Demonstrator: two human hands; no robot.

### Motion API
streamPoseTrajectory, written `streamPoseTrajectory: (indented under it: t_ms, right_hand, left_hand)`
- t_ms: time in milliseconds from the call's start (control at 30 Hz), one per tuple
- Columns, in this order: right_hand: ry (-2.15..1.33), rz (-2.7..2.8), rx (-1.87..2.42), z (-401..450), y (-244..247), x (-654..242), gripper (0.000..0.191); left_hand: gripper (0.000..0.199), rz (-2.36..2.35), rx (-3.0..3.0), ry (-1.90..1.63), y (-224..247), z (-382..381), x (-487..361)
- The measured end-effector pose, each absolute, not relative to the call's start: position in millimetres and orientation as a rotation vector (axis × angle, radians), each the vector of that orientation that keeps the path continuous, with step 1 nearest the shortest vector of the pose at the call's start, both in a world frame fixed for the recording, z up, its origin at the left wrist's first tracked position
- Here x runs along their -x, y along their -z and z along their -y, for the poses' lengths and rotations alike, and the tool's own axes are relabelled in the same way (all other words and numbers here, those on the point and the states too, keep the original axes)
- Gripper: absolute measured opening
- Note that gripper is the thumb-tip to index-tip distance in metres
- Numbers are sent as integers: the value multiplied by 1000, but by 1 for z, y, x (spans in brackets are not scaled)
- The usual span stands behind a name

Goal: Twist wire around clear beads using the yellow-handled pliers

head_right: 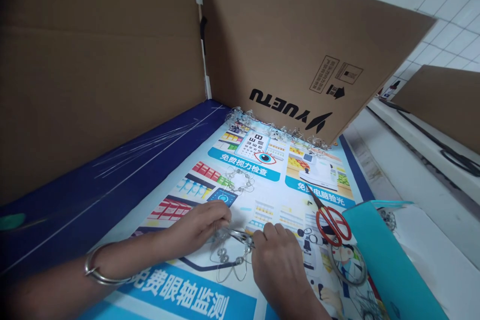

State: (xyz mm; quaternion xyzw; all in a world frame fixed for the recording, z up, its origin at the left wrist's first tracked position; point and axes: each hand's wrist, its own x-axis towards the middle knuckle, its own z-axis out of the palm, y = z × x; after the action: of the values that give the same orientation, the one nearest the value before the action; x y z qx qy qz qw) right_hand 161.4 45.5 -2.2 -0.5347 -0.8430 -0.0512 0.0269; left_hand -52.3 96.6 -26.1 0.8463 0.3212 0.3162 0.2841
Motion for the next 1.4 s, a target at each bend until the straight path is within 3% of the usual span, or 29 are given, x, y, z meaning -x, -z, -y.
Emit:
streamPoseTrajectory:
  t_ms: [467, 733, 967, 1400]
  right_hand:
    - [425, 2649, 1524, -51, 2, -166, 10]
    - [278, 2593, 1576, -38, -4, -166, 15]
    - [116, 2568, 1628, -40, -4, -166, 7]
    - [188, 2558, 1519, -43, -2, -164, 6]
  left_hand:
    - [19, -792, -2267, -818, 27, -95, 52]
    - [17, -753, -2274, -833, 29, -99, 53]
    - [17, -747, -2249, -889, 27, -98, 54]
    - [17, -579, -2338, -909, 30, -98, 53]
